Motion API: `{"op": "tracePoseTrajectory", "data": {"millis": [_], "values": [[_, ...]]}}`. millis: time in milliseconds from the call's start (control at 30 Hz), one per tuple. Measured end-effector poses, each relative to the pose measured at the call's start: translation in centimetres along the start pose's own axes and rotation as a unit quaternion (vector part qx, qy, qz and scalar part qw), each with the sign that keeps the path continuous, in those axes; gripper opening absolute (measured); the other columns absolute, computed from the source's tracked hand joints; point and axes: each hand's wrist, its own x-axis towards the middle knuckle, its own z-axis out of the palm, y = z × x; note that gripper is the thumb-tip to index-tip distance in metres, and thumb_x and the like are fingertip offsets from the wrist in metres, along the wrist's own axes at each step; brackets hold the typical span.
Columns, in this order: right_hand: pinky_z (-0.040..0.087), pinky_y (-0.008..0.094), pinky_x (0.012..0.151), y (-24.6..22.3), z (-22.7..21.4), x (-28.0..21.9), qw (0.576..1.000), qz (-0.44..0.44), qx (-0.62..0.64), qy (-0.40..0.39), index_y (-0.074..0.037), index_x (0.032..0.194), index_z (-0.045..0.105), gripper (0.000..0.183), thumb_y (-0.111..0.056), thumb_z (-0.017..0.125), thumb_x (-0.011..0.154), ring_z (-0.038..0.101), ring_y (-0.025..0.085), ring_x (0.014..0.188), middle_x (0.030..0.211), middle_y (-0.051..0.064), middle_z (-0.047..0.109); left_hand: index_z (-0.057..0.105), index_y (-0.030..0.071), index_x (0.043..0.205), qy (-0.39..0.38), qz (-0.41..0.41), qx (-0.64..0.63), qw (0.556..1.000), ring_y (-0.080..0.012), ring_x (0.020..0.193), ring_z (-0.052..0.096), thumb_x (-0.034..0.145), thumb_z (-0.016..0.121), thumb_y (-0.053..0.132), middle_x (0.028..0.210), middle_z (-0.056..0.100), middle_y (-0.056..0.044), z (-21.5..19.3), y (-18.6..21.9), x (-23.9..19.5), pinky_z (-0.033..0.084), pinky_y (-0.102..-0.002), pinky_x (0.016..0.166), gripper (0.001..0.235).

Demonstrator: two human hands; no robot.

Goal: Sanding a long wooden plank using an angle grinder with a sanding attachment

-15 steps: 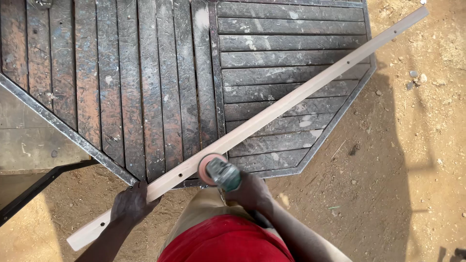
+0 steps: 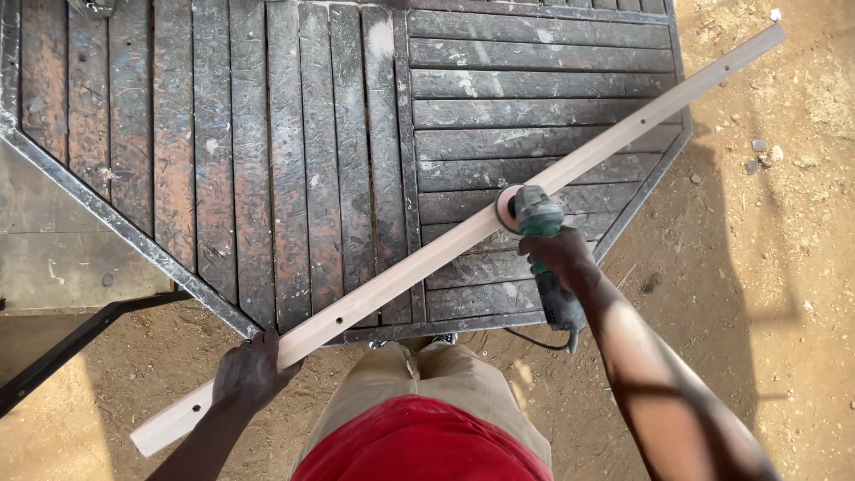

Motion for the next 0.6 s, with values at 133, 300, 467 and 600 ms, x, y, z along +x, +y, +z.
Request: {"op": "tracePoseTrajectory", "data": {"millis": [133, 300, 467, 600], "values": [[0.051, 0.028, 0.057, 1.5, 5.7, -5.6, 0.978, -0.067, -0.186, -0.069, -0.019, 0.083, 0.082, 0.018, -0.029, 0.078, 0.068, 0.067, 0.011, 0.06, 0.073, 0.001, 0.078, 0.055, 0.014, 0.113, -0.014, -0.002, -0.001, 1.0, -0.0343, 0.085, 0.074, 0.085, 0.064, 0.063, 0.103, 0.072, -0.01, -0.9, 0.3, -0.4, 0.061, -0.047, 0.078, 0.058], [0.053, 0.046, 0.069, 1.9, 9.6, -10.9, 0.931, -0.137, -0.274, -0.201, -0.018, 0.116, 0.069, 0.065, -0.045, 0.076, 0.057, 0.072, 0.034, 0.09, 0.103, 0.011, 0.077, 0.052, 0.013, 0.12, 0.012, -0.016, 0.012, 1.0, -0.0404, 0.097, 0.072, 0.083, 0.06, 0.068, 0.11, 0.072, -0.013, 0.3, 0.1, -0.1, 0.059, -0.054, 0.082, 0.067], [0.054, 0.036, 0.062, 2.1, 2.9, -1.9, 0.973, -0.096, -0.176, -0.111, -0.018, 0.104, 0.075, 0.045, -0.032, 0.081, 0.062, 0.07, 0.023, 0.073, 0.088, 0.006, 0.078, 0.052, 0.016, 0.12, 0.017, -0.031, 0.023, 0.999, -0.0396, 0.091, 0.075, 0.082, 0.058, 0.07, 0.106, 0.073, -0.011, 1.5, -0.1, 0.1, 0.061, -0.054, 0.079, 0.066], [0.047, 0.033, 0.048, 1.8, -4.9, 8.8, 1.0, -0.018, 0.023, 0.012, -0.009, 0.08, 0.076, 0.023, -0.014, 0.086, 0.06, 0.06, 0.019, 0.055, 0.071, 0.007, 0.07, 0.054, 0.018, 0.117, 0.037, -0.054, 0.031, 0.997, -0.0407, 0.091, 0.074, 0.079, 0.062, 0.068, 0.103, 0.073, -0.011, 2.0, 0.0, -0.1, 0.06, -0.054, 0.08, 0.063]]}}
